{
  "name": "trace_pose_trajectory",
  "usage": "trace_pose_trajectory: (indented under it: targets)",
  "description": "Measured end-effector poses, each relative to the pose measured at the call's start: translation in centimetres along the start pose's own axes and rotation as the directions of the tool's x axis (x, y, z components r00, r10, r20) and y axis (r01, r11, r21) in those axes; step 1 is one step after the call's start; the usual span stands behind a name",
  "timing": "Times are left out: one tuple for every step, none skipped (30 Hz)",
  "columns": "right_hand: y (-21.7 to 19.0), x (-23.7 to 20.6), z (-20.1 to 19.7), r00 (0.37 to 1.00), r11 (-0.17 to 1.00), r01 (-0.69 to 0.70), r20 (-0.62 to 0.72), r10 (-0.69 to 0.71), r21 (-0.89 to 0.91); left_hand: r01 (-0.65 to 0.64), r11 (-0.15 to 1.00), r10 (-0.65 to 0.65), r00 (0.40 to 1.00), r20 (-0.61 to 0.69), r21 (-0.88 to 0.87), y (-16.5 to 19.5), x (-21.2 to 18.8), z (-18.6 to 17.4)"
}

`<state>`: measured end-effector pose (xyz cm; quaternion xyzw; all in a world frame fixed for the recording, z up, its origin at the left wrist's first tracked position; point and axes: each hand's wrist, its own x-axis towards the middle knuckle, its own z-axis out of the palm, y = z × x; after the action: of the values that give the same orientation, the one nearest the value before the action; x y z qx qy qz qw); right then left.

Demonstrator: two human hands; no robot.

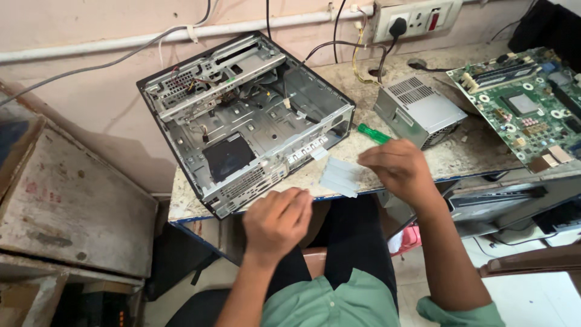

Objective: The person removes the power supply unit from a desktop computer case using a screwdriver. They then remove several metal expansion slot covers from the rear of the case by hand.

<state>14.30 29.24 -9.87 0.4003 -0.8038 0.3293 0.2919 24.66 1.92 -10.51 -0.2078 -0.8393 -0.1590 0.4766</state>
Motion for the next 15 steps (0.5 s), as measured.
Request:
trace_pose_trajectory:
  targets:
    - [-0.2, 0.9, 0.1, 0.999, 0.998, 0.03, 0.036, -0.028, -0.053, 0.029, 0.999, -0.028, 0.998, 0.056, -0.03, 0.6, -0.2, 0.8]
    - [-0.3, 1.5, 0.2, 0.996, 0.993, 0.059, 0.08, -0.051, -0.101, 0.073, 0.996, -0.071, 0.996, 0.049, -0.044, 1.0, -0.4, 1.6]
    - [-0.5, 2.1, 0.4, 0.992, 0.991, 0.078, 0.105, -0.066, -0.112, 0.114, 0.992, -0.112, 0.993, 0.042, -0.057, 1.3, -0.5, 2.4]
    - [-0.5, 2.7, 0.7, 0.988, 0.987, 0.1, 0.127, -0.084, -0.123, 0.152, 0.986, -0.151, 0.988, 0.033, -0.067, 1.4, -0.4, 3.1]
    - [-0.4, 3.2, 0.9, 0.983, 0.983, 0.124, 0.149, -0.104, -0.133, 0.176, 0.981, -0.174, 0.984, 0.028, -0.079, 1.5, -0.4, 3.7]
    - [-0.3, 3.6, 1.1, 0.981, 0.986, 0.13, 0.161, -0.111, -0.109, 0.197, 0.976, -0.196, 0.98, 0.025, -0.091, 1.6, -0.3, 4.1]
    - [-0.2, 3.9, 1.3, 0.978, 0.988, 0.133, 0.173, -0.117, -0.083, 0.218, 0.97, -0.217, 0.976, 0.023, -0.104, 1.6, -0.1, 4.5]
    - [-0.2, 4.1, 1.5, 0.975, 0.989, 0.136, 0.184, -0.123, -0.058, 0.23, 0.968, -0.228, 0.973, 0.031, -0.101, 1.6, 0.1, 4.7]
    - [-0.1, 4.2, 1.7, 0.974, 0.989, 0.133, 0.193, -0.119, -0.06, 0.239, 0.966, -0.236, 0.971, 0.038, -0.097, 1.5, 0.3, 4.9]
    - [0.0, 4.4, 1.9, 0.972, 0.989, 0.132, 0.203, -0.117, -0.063, 0.249, 0.964, -0.246, 0.968, 0.042, -0.093, 1.5, 0.6, 5.1]
    - [0.1, 4.5, 2.0, 0.97, 0.989, 0.133, 0.215, -0.117, -0.063, 0.273, 0.959, -0.268, 0.961, 0.072, -0.08, 1.5, 0.9, 5.2]
    - [0.2, 4.6, 2.2, 0.97, 0.99, 0.131, 0.214, -0.116, -0.057, 0.299, 0.952, -0.291, 0.951, 0.104, -0.066, 1.5, 1.2, 5.3]
    - [0.3, 4.6, 2.4, 0.97, 0.99, 0.128, 0.216, -0.115, -0.05, 0.326, 0.944, -0.316, 0.939, 0.137, -0.051, 1.5, 1.4, 5.4]
    - [0.3, 4.6, 2.5, 0.969, 0.991, 0.125, 0.219, -0.113, -0.043, 0.329, 0.943, -0.32, 0.936, 0.147, -0.041, 1.5, 1.6, 5.4]
    - [0.4, 4.7, 2.6, 0.969, 0.992, 0.119, 0.224, -0.106, -0.045, 0.33, 0.943, -0.322, 0.934, 0.156, -0.032, 1.5, 1.8, 5.5]
